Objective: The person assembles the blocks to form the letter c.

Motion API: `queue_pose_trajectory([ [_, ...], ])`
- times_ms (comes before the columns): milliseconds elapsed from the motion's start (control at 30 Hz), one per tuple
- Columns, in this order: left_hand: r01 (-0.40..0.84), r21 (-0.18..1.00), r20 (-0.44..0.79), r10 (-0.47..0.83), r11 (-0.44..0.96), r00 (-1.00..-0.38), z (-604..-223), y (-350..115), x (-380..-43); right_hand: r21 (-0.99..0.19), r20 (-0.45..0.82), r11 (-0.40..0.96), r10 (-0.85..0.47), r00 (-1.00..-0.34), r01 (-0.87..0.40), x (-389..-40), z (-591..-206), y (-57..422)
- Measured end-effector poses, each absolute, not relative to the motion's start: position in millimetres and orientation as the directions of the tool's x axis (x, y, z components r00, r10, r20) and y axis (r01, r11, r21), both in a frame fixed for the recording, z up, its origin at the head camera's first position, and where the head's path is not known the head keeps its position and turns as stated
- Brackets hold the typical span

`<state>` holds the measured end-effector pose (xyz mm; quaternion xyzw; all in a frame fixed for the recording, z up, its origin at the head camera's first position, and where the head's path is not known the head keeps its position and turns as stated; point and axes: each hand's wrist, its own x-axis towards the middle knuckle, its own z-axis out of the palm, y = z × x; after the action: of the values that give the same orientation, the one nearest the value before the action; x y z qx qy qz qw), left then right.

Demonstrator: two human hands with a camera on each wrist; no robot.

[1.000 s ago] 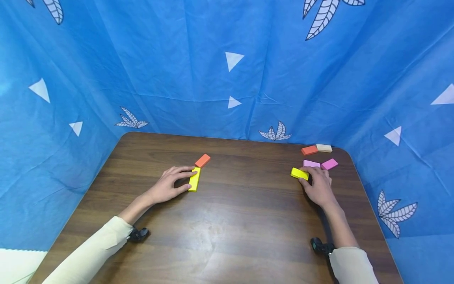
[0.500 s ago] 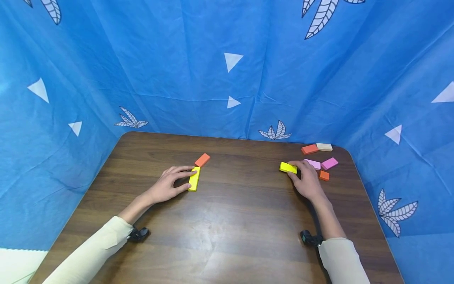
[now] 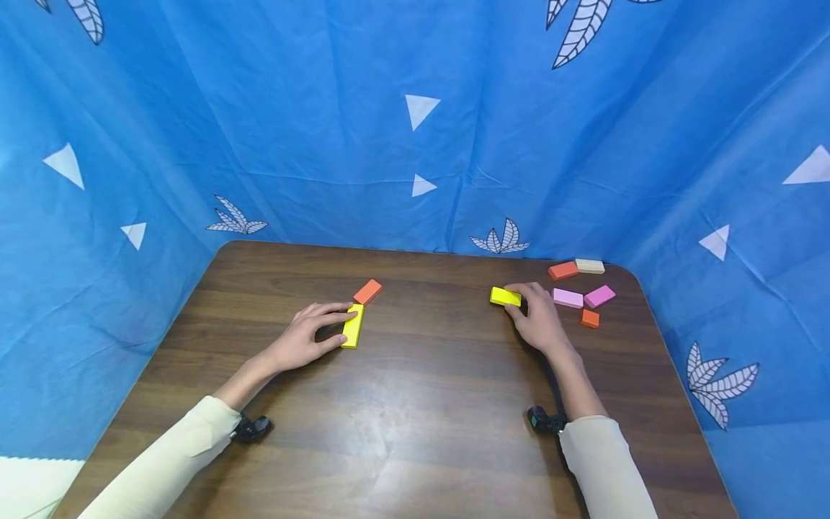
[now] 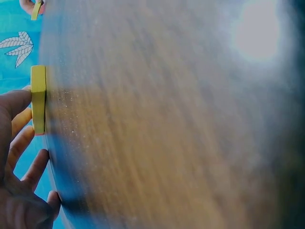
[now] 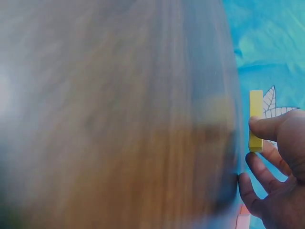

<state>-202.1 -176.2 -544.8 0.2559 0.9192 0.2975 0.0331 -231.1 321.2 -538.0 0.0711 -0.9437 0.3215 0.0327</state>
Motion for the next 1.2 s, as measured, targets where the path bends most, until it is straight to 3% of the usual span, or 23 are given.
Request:
queue_pose_trajectory([
  [667, 0.449, 0.547, 0.085, 0.487, 0.706, -0.869, -540.3, -175.4, -200.2, -0.632, 0.178, 0.736, -0.169, -0.969, -0.245, -249.0, -541.7, 283.7],
  [1200, 0.444, 0.553, 0.078, 0.487, 0.705, -0.870, -542.2, -176.4, -199.5, -0.642, 0.135, 0.722, -0.224, -0.965, -0.257, -260.8, -544.8, 244.2],
])
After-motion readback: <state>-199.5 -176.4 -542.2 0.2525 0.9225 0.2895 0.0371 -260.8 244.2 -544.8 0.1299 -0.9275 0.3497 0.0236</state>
